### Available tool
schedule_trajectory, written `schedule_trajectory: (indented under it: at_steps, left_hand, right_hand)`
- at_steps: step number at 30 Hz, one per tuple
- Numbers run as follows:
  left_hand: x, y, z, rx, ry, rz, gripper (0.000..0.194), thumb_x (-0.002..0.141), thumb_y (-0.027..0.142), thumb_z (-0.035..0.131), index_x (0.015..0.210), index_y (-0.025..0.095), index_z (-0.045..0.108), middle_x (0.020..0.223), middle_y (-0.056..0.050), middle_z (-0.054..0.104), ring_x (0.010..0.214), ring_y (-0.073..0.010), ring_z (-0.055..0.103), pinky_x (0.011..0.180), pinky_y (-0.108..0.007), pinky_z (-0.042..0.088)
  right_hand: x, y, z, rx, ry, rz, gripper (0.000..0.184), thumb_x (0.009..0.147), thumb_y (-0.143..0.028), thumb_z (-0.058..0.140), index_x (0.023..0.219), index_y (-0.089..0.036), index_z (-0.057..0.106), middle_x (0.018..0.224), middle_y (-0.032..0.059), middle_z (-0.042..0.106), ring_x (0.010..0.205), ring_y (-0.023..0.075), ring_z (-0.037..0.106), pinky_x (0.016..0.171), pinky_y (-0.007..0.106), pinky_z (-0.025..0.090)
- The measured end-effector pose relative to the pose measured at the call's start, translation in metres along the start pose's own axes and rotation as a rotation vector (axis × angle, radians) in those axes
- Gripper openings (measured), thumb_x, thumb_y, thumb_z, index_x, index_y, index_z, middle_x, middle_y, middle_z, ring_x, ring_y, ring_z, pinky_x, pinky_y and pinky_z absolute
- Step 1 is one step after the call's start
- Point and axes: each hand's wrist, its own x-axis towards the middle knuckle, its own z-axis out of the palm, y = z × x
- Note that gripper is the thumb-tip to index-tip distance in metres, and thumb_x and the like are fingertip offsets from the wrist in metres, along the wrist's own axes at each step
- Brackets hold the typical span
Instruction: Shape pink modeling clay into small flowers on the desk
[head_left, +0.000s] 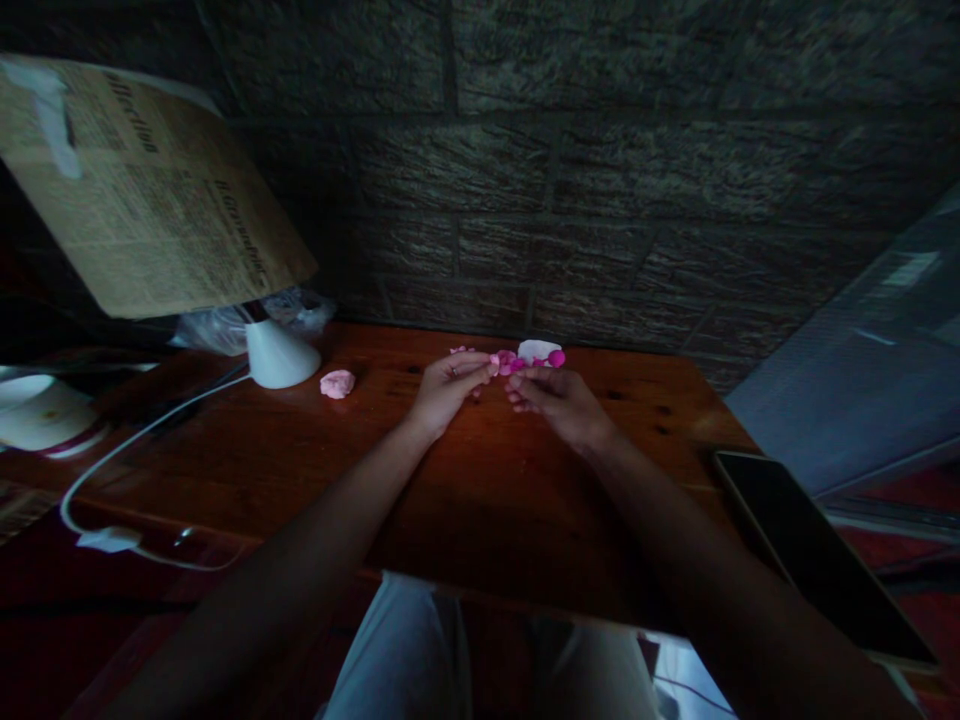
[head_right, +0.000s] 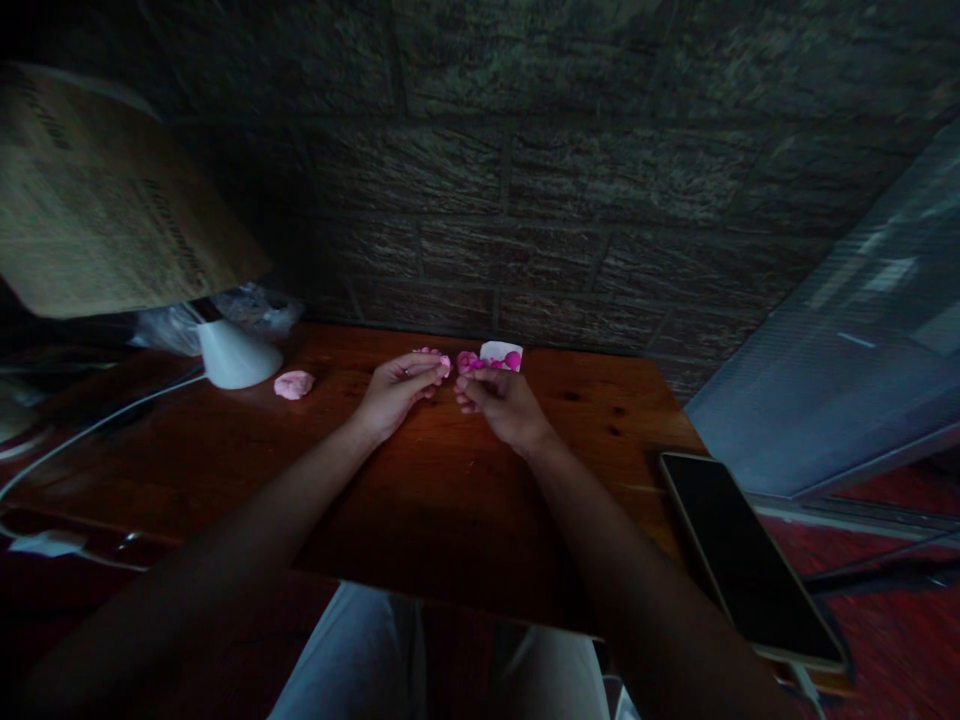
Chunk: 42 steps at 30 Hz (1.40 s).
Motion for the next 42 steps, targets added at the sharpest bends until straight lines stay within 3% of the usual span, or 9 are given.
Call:
schedule_trajectory:
  at_steps: [5,13,16,22,31,42]
  left_hand:
    - [0.0011,-0.0020,-0.0008,-0.003,0.006,0.002,0.029,0.066,0.033,0.092,0.089,0.019,0.083,0.089,-0.008,0.079,0.076,-0.0144,0.065,0.060,-0.023,0.046]
    - [0.0012,-0.0020,-0.0017,0.013,-0.008,0.009,0.027,0.069,0.032,0.090,0.090,0.017,0.082,0.089,-0.008,0.078,0.076,-0.0138,0.065,0.059,-0.023,0.045]
    - [0.0009,-0.0011,-0.0015,0.012,-0.004,0.002,0.027,0.068,0.032,0.091,0.089,0.018,0.083,0.089,-0.007,0.078,0.075,-0.0133,0.064,0.059,-0.023,0.045]
    - [0.0006,-0.0020,-0.0003,0.004,-0.010,0.012,0.027,0.066,0.033,0.092,0.088,0.019,0.083,0.088,-0.006,0.078,0.076,-0.0128,0.064,0.058,-0.021,0.044]
    - [0.0009,-0.0044,-0.0020,0.012,-0.035,0.004,0.026,0.068,0.031,0.090,0.091,0.019,0.083,0.086,-0.006,0.076,0.075,-0.0129,0.063,0.059,-0.022,0.045]
    - [-0.0023,-0.0034,0.0006,0.073,-0.100,0.012,0.028,0.072,0.035,0.088,0.094,0.019,0.083,0.095,-0.008,0.080,0.081,-0.0153,0.067,0.062,-0.024,0.047]
  right_hand:
    - [-0.0022,-0.0039,0.0029,-0.010,0.002,0.005,0.043,0.062,-0.058,0.092,0.081,-0.021,0.079,0.082,0.0030,0.074,0.077,0.0167,0.069,0.080,0.038,0.062]
    - [0.0006,-0.0019,-0.0034,0.026,0.118,-0.014,0.038,0.062,-0.043,0.093,0.091,-0.021,0.081,0.093,0.0044,0.078,0.082,0.0173,0.068,0.084,0.038,0.058]
    - [0.0016,-0.0006,-0.0026,0.033,0.098,-0.042,0.039,0.063,-0.040,0.092,0.095,-0.022,0.080,0.097,0.0044,0.078,0.084,0.0173,0.067,0.081,0.036,0.056]
    - [0.0023,0.0001,0.0000,0.036,0.037,-0.096,0.031,0.066,-0.032,0.089,0.094,-0.025,0.079,0.084,-0.0010,0.074,0.076,0.0142,0.064,0.079,0.034,0.054]
    - [-0.0002,-0.0005,-0.0003,0.033,0.054,-0.044,0.027,0.063,-0.037,0.090,0.084,-0.023,0.081,0.086,0.0015,0.077,0.080,0.0165,0.068,0.084,0.038,0.056]
    - [0.0037,-0.0046,-0.0005,0.027,0.123,-0.099,0.038,0.059,-0.040,0.096,0.082,-0.020,0.074,0.076,0.0015,0.075,0.068,0.0150,0.064,0.073,0.034,0.055]
